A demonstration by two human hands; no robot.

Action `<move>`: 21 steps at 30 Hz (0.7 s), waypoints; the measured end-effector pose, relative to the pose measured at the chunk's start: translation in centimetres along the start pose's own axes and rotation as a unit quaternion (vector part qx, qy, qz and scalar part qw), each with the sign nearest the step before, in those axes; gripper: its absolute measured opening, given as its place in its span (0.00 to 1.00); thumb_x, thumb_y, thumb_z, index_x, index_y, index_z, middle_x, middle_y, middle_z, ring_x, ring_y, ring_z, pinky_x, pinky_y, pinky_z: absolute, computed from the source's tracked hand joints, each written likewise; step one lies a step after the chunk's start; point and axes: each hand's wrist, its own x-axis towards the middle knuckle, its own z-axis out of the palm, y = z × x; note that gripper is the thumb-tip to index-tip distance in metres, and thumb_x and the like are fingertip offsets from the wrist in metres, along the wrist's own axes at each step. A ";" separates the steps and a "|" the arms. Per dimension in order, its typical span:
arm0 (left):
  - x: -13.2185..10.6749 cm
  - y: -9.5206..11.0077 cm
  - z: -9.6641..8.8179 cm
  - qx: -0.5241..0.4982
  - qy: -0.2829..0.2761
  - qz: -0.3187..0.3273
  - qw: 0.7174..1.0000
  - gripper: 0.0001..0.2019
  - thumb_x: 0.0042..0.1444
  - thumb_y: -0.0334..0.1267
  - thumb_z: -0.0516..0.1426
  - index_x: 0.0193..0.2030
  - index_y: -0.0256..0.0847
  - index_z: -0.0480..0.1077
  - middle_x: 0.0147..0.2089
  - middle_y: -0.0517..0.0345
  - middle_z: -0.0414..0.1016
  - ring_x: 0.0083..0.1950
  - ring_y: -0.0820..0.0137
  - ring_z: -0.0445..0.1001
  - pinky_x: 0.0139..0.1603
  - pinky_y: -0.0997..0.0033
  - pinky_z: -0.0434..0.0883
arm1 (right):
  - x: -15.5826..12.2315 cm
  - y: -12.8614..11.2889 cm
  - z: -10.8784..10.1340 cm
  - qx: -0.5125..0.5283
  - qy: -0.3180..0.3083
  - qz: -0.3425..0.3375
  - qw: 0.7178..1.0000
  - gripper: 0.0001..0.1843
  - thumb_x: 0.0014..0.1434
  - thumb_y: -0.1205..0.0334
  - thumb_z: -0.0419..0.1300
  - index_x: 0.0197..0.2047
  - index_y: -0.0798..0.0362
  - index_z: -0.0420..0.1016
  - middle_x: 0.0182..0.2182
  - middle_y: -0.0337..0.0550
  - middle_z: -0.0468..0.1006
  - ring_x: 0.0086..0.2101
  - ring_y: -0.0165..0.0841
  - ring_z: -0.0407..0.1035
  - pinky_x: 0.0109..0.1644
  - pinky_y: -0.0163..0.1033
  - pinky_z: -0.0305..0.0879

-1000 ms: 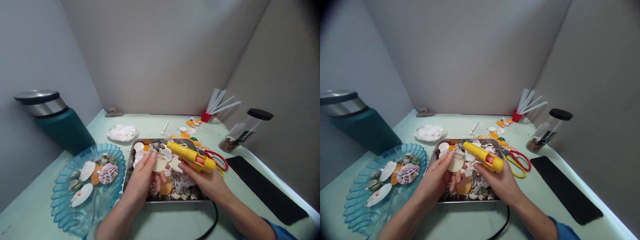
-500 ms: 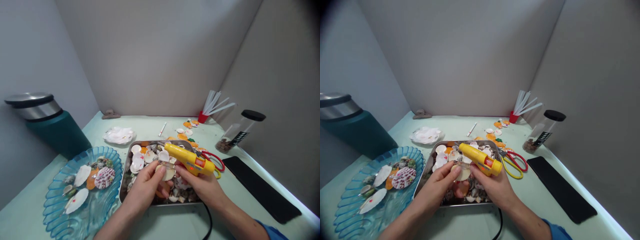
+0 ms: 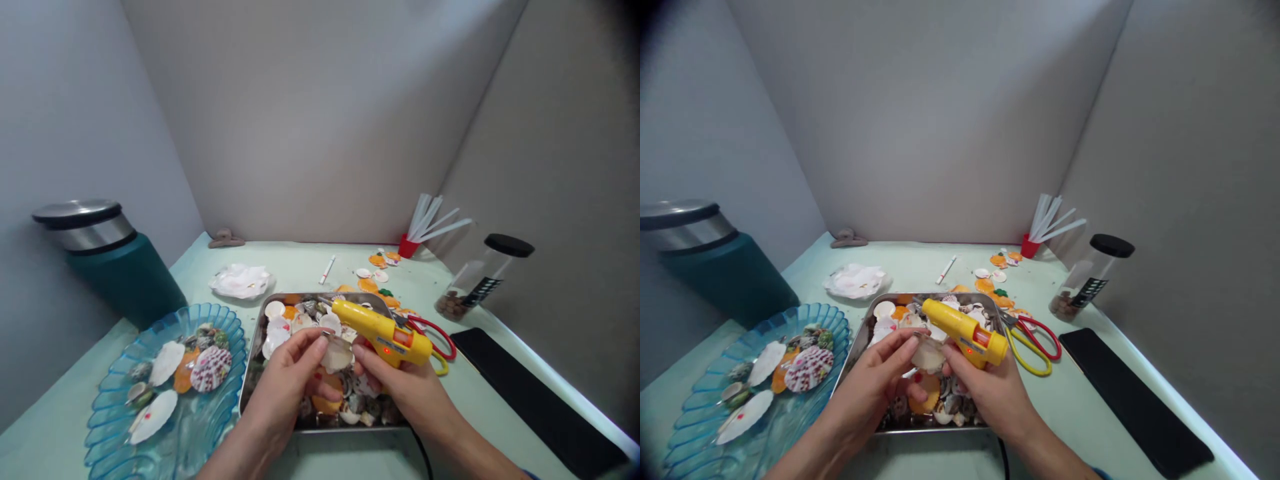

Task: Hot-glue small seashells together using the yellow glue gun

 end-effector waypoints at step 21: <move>0.9 0.6 -0.8 -0.090 0.144 0.026 0.985 0.07 0.57 0.35 0.55 0.37 0.33 0.70 0.34 0.53 0.73 0.29 0.74 0.73 0.27 0.73 0.77 | 0.0 0.5 -0.6 -0.004 -0.051 -0.027 0.998 0.10 0.52 0.56 0.64 0.35 0.53 0.75 0.24 0.38 0.75 0.23 0.29 0.68 0.25 0.33 0.68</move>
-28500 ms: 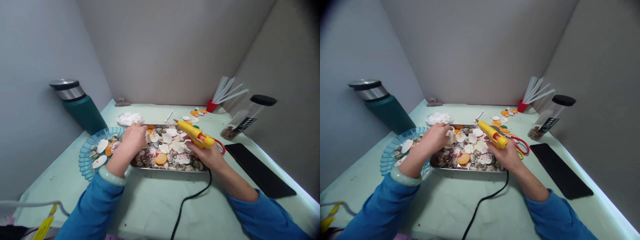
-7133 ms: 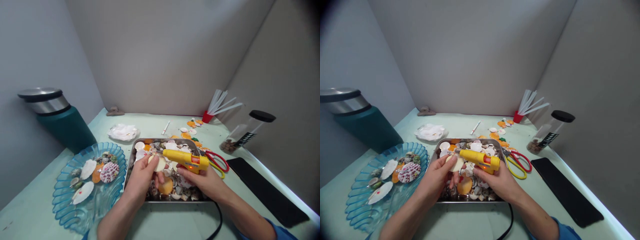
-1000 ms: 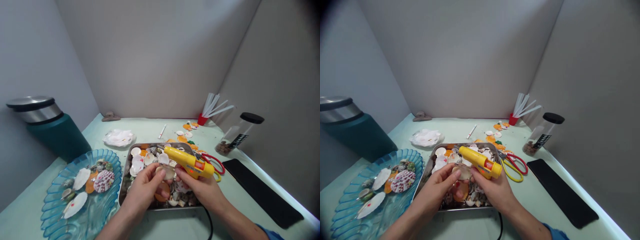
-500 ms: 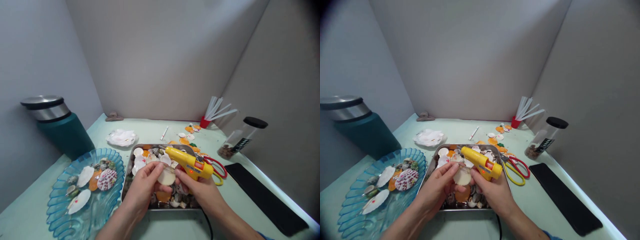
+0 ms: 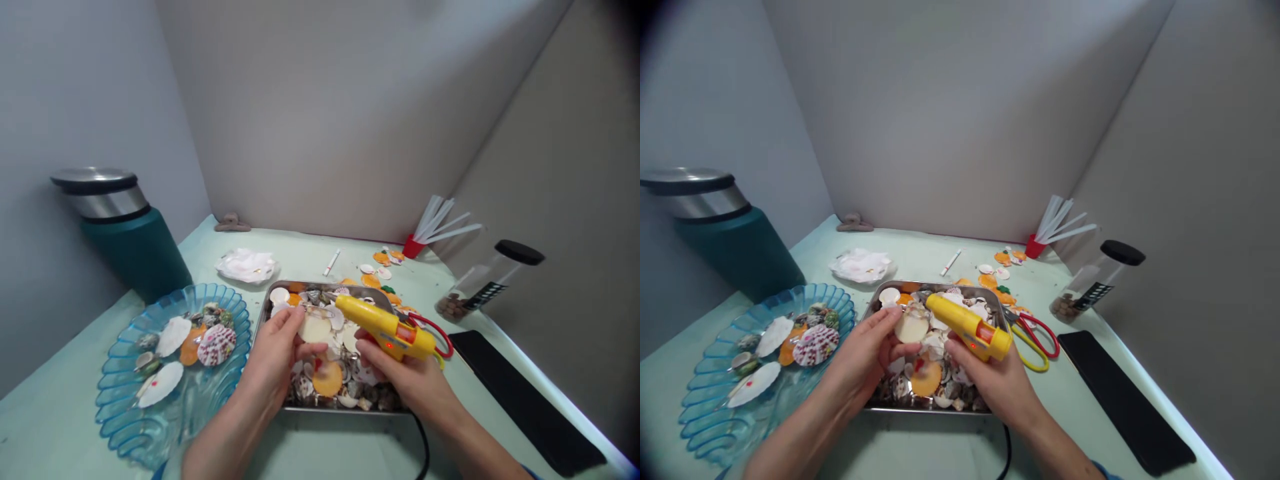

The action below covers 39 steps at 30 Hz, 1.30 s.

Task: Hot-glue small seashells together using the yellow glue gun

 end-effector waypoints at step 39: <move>-0.6 -0.5 0.2 0.152 0.018 0.104 0.983 0.11 0.49 0.43 0.59 0.32 0.37 0.65 0.26 0.66 0.69 0.19 0.75 0.74 0.17 0.82 0.65 | -0.2 0.5 -0.4 -0.182 -0.066 -0.090 0.977 0.07 0.60 0.57 0.57 0.34 0.52 0.68 0.27 0.36 0.72 0.28 0.31 0.66 0.31 0.34 0.63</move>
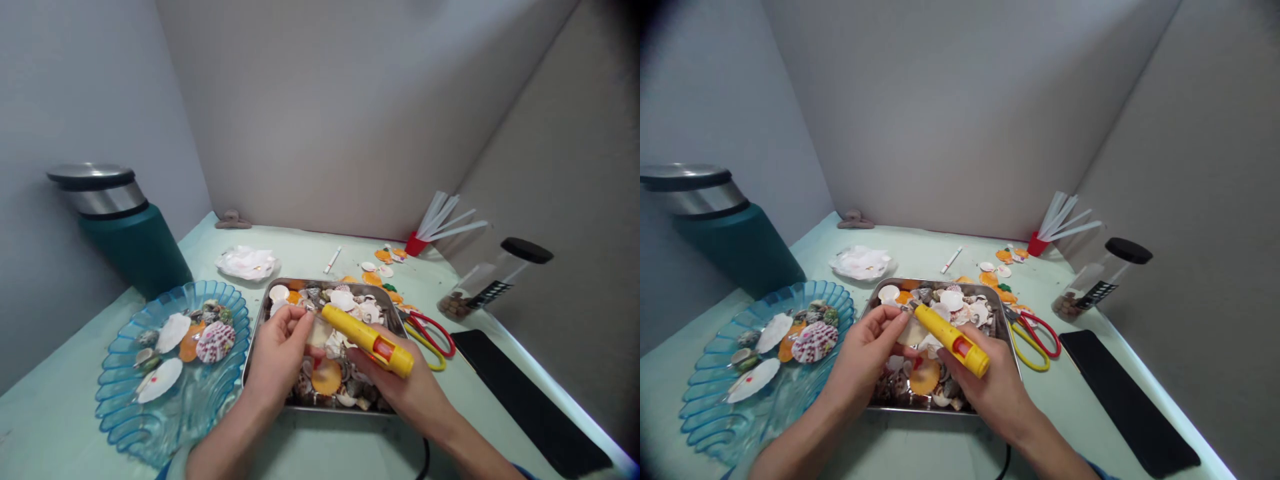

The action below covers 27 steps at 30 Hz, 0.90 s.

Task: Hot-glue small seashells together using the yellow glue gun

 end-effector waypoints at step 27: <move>0.8 -0.2 -0.4 -0.095 0.023 -0.059 0.993 0.10 0.47 0.39 0.61 0.34 0.36 0.68 0.30 0.62 0.71 0.23 0.77 0.72 0.24 0.78 0.73 | 0.0 0.5 -0.5 -0.249 -0.046 -0.124 0.959 0.19 0.52 0.73 0.53 0.47 0.53 0.67 0.39 0.48 0.77 0.39 0.40 0.71 0.40 0.41 0.63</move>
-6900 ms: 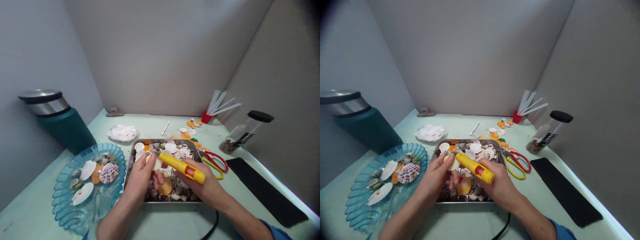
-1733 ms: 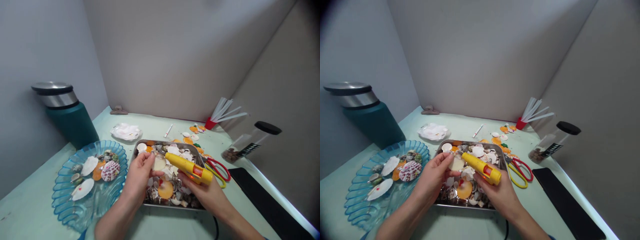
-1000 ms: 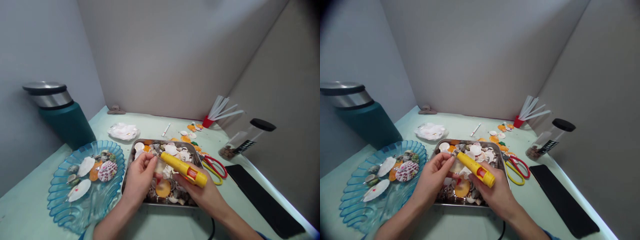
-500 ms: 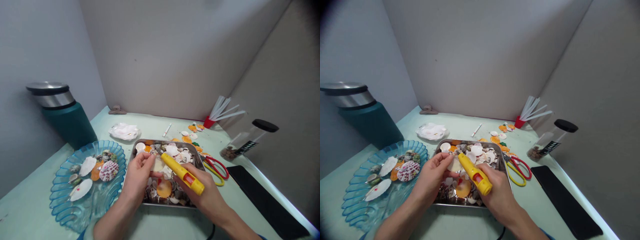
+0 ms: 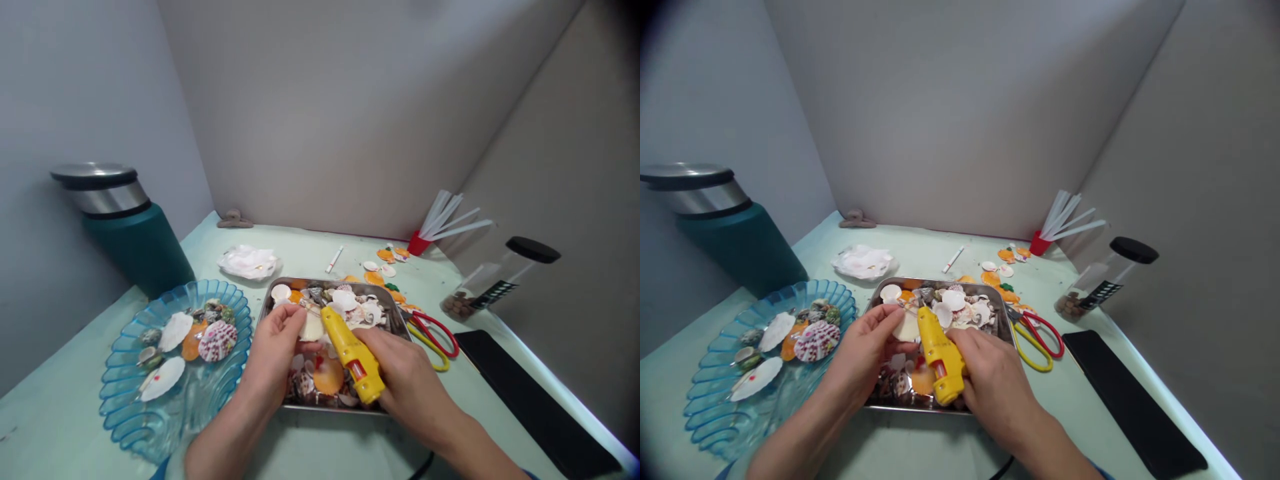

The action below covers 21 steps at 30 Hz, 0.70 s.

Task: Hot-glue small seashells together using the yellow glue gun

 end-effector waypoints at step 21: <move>0.1 -0.3 0.0 0.076 -0.046 0.028 0.996 0.13 0.54 0.39 0.53 0.46 0.40 0.57 0.19 0.66 0.69 0.14 0.78 0.61 0.16 0.81 0.56 | 0.1 -0.3 0.0 -0.030 -0.001 -0.017 0.999 0.19 0.48 0.75 0.55 0.45 0.54 0.69 0.34 0.46 0.76 0.35 0.39 0.70 0.37 0.39 0.63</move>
